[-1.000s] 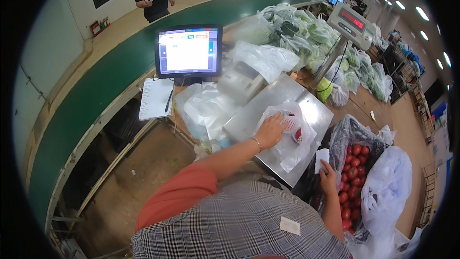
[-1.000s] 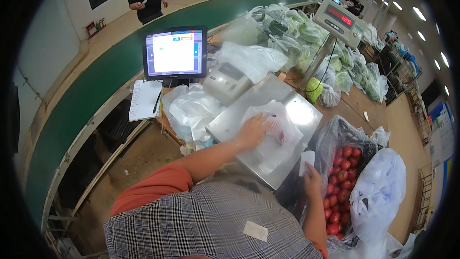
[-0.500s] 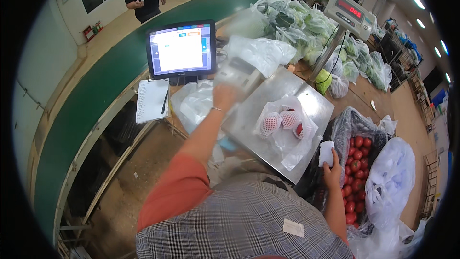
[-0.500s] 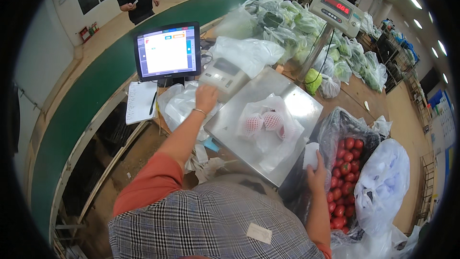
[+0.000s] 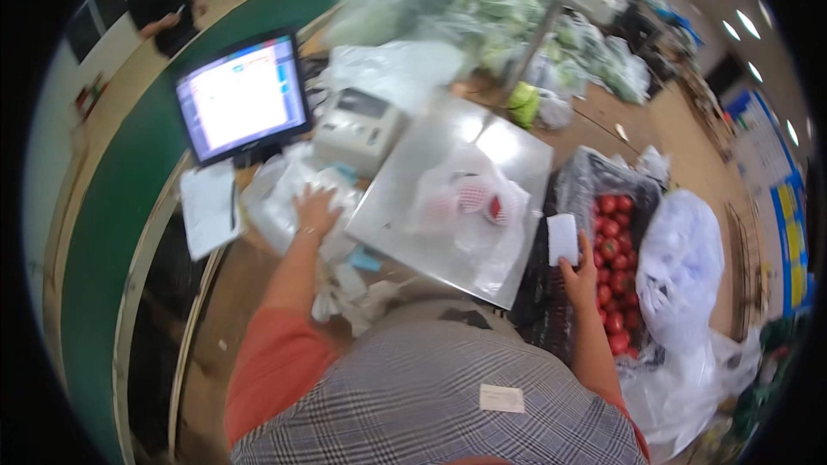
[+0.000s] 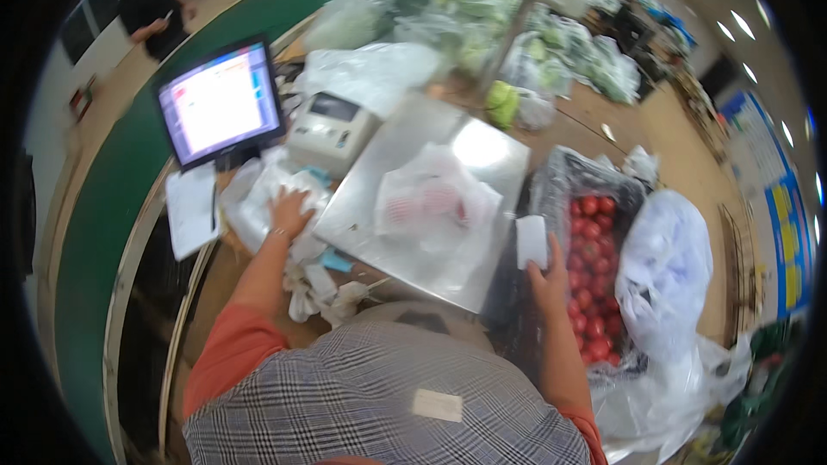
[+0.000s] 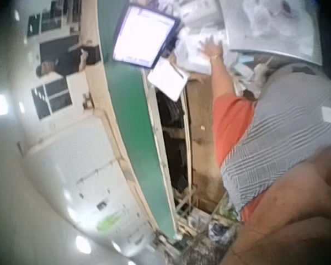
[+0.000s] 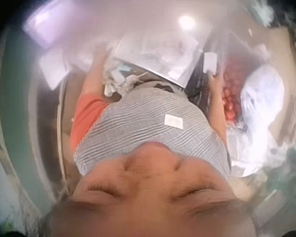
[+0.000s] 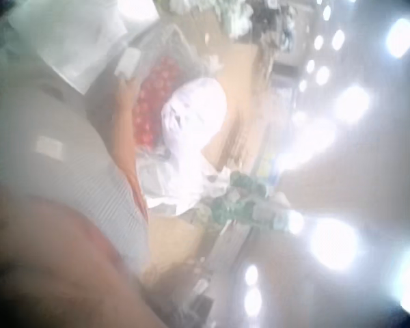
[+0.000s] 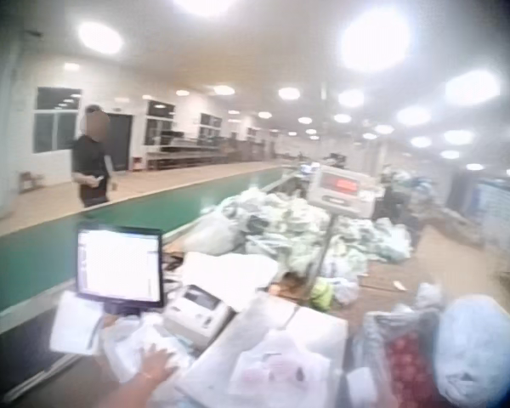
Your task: The person repeatedly picks tomatoes from a bulk bin, wraps each one individually in a foam net, and places the wrapped tomatoes into a plastic bag on a digital scale. The process is repeated continuously throughout the clip.
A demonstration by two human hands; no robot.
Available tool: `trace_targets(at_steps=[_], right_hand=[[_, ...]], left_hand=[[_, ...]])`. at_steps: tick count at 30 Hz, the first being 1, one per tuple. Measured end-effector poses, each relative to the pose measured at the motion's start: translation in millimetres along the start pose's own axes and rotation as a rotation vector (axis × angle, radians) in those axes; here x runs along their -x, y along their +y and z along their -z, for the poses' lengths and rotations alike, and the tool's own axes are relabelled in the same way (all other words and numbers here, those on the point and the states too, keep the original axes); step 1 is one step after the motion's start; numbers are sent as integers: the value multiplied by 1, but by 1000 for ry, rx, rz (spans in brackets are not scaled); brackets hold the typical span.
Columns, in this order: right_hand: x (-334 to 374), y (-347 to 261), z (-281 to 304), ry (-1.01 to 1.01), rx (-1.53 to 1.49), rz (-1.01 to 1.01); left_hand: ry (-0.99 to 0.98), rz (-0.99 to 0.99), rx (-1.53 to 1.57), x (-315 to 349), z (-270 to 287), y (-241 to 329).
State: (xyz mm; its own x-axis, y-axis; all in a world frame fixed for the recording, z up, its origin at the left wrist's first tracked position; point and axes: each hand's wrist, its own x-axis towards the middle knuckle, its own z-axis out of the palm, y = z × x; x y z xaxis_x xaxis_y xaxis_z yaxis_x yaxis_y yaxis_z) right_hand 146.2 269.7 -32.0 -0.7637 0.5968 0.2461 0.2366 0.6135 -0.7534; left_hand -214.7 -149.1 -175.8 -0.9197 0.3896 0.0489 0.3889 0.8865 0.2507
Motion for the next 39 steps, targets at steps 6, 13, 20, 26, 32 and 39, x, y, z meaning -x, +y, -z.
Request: trace_targets(at_steps=[6,13,20,26,32,39], right_hand=[[21,-41,13,31,-514,-208],[43,-109,-8,-296,-315,-89],[51,-114,40,-399,-736,-147],[46,-75,60,-89,-213,60],[53,-62,59,5,-268,-33],[74,-68,93,-35,-196,178]], left_hand=[[655,-120,902,33,103,96],[-387,-933,888,127,155,272],[-866,-700,1265,140,160,332],[-962,-650,1344,140,177,355],[-595,-989,1154,159,151,386],[-312,-1174,826,166,135,408]])
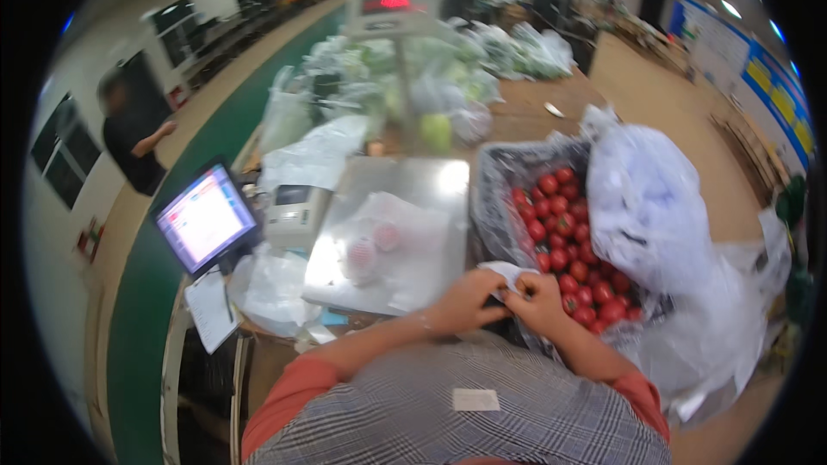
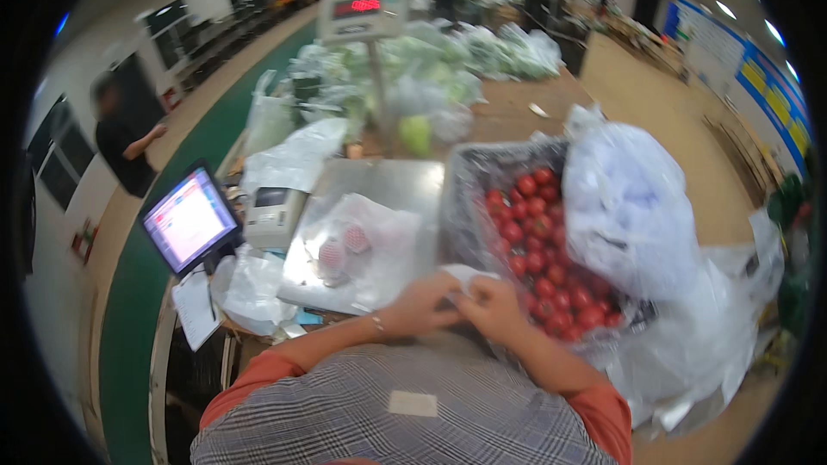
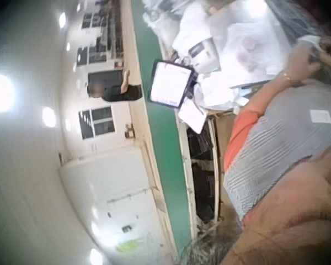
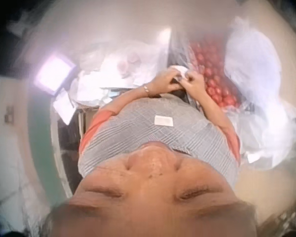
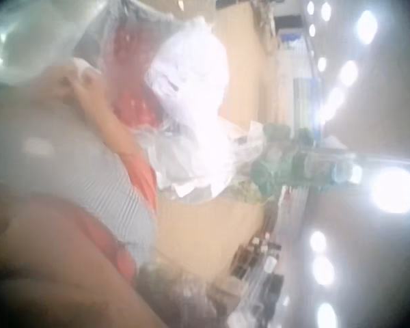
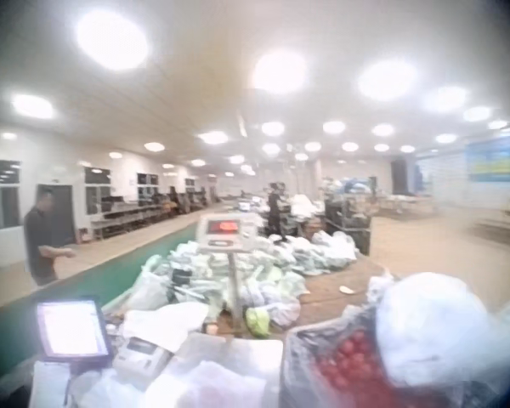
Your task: The person repeatedly picks tomatoes from a bulk bin, wraps each one individually in a foam net, and places the wrapped tomatoes into a plastic bag on a digital scale. The process is repeated continuously throughout the clip.
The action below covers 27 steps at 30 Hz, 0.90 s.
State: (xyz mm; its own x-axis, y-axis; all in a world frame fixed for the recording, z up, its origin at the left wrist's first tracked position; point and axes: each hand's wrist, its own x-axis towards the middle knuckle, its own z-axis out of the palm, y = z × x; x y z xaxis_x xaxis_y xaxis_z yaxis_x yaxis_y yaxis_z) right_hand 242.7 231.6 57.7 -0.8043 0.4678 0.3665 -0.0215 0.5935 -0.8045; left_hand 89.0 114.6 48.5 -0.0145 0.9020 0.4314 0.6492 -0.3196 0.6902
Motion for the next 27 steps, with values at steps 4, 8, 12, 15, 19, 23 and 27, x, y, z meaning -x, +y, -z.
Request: trace_targets(at_steps=[4,8,12,15,19,23,27], right_hand=[[-3,68,25,-121,6,-101],[17,198,100,-317,806,-369],[49,214,94,-699,865,-518],[46,222,81,-800,980,-588],[47,224,74,-795,1082,-629],[36,211,79,-712,983,-743],[15,183,111,-314,766,-673]], left_hand=[[-253,-105,-390,-1,2,-5],[-233,509,557,18,-2,-13],[-98,588,1257,22,-5,-20],[-20,515,1461,19,-8,-19],[80,515,1429,16,-6,-10],[151,546,1409,26,-2,-26],[135,557,1192,33,4,-29]])
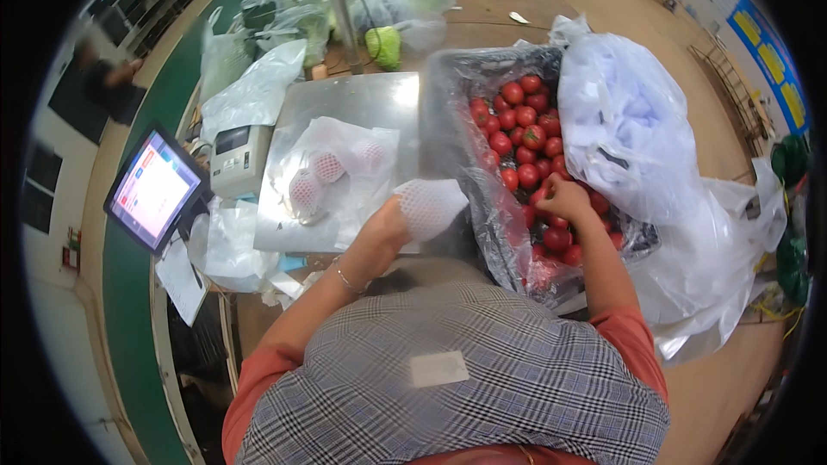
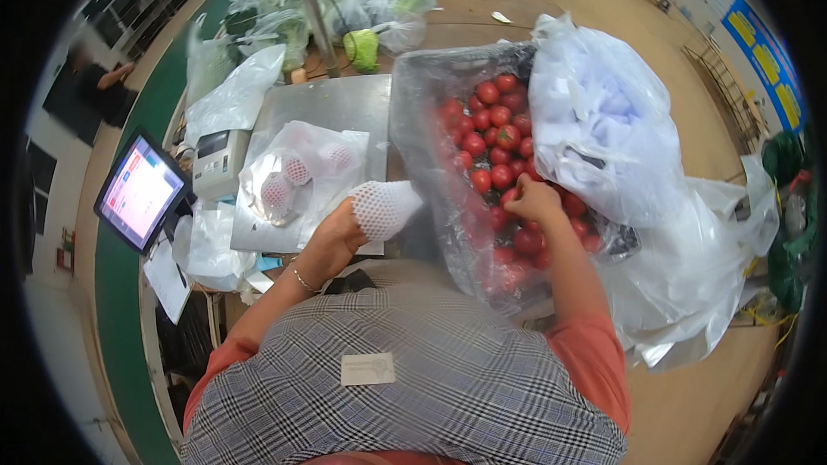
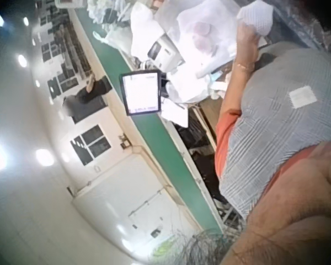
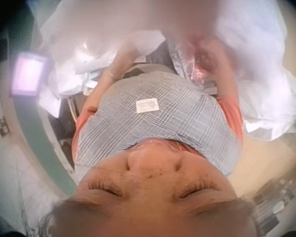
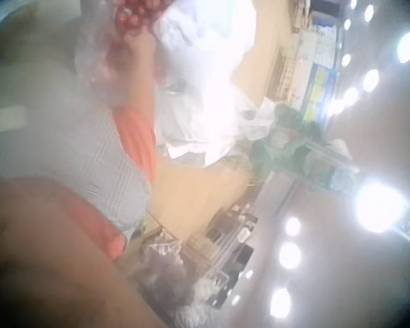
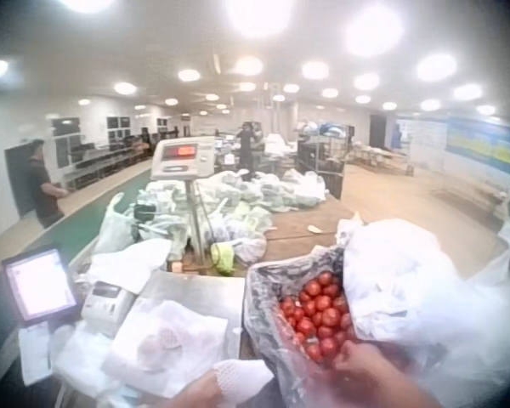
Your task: The person repeatedly picks tomatoes from a bulk bin, wraps each one individually in a foam net, and places the wrapped tomatoes into a plastic bag on a digital scale. The process is repeated continuously throughout the clip.
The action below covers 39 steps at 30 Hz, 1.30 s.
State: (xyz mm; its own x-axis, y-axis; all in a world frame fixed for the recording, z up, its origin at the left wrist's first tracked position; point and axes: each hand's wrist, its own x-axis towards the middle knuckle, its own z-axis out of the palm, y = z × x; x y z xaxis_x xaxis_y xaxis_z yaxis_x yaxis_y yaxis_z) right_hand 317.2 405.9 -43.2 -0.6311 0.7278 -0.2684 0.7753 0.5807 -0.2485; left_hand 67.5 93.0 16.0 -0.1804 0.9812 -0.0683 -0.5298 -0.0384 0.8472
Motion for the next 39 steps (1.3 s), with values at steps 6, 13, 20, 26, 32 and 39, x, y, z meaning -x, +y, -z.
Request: trace_targets(at_steps=[6,13,20,26,32,39], right_hand=[[94,-158,66,320,-653,802],[76,-211,42,85,-713,937],[82,-244,4,-701,-1479,708],[94,-281,15,-458,-1372,764],[40,-319,-15,-60,-36,952],[21,-292,-35,210,-211,882]], left_hand=[[-40,104,-340,6,-11,4],[-57,30,-400,41,-4,36],[-90,135,-340,72,0,69],[338,-279,-371,104,40,59],[710,-366,-983,89,117,78],[313,-260,-1405,8,139,41]])
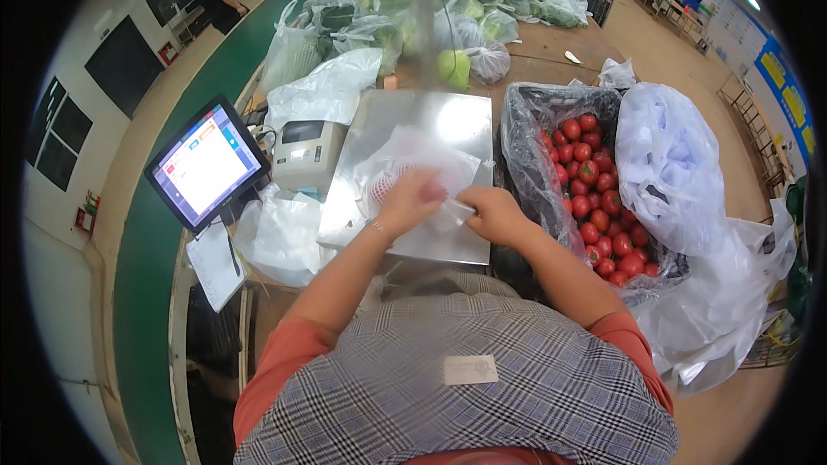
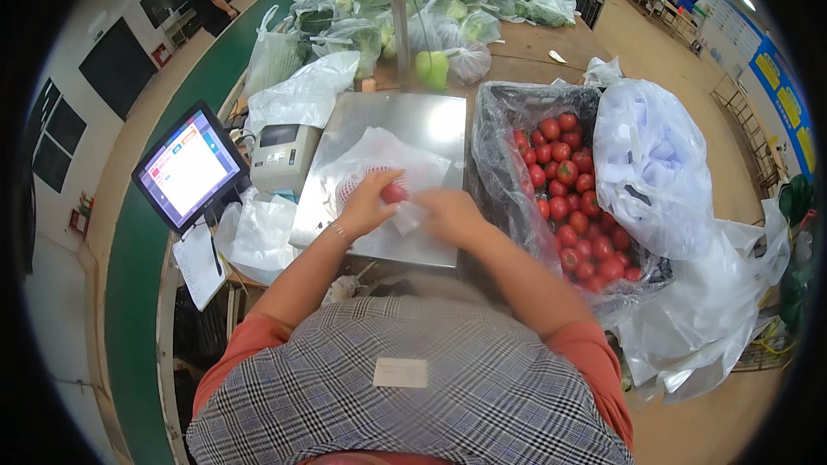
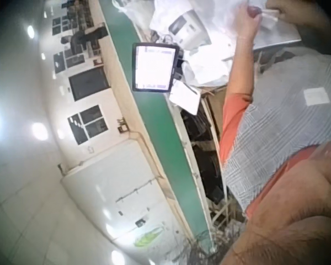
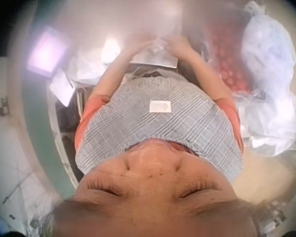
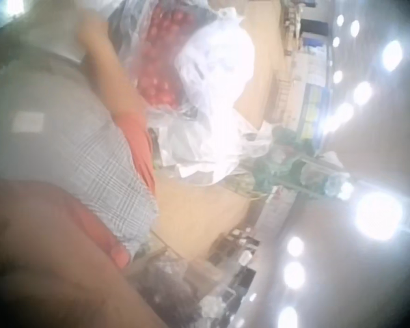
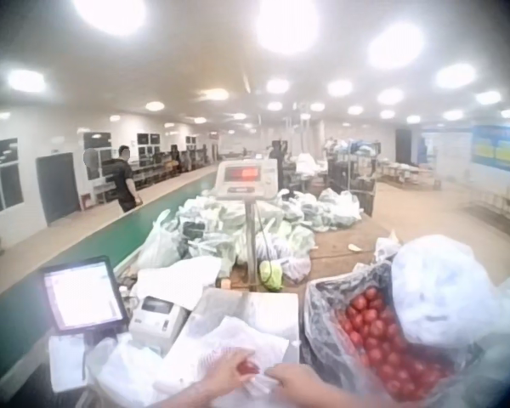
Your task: The person repeatedly picks tomatoes from a bulk bin, wraps each one individually in a foam net, and places the wrapped tomatoes into a plastic bag on a digital scale. The process is repeated continuously throughout the clip.
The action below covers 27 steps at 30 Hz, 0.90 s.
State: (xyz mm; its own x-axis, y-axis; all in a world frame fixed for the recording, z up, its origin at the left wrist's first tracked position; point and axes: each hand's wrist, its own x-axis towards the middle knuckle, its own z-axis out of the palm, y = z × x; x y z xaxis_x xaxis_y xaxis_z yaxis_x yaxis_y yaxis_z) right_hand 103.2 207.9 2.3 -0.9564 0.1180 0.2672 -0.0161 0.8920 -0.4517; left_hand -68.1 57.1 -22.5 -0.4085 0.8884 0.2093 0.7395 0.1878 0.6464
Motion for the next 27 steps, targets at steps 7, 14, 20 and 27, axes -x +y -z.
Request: trace_targets(at_steps=[7,14,20,27], right_hand=[[49,-8,54,149,-333,-125],[170,149,90,365,14,-607],[237,220,42,-472,272,-957],[225,216,31,-603,543,-891]], left_hand=[[96,-102,-126,24,4,26],[613,101,244,78,35,17],[436,-116,393,74,10,68],[158,-331,433,49,-2,132]])
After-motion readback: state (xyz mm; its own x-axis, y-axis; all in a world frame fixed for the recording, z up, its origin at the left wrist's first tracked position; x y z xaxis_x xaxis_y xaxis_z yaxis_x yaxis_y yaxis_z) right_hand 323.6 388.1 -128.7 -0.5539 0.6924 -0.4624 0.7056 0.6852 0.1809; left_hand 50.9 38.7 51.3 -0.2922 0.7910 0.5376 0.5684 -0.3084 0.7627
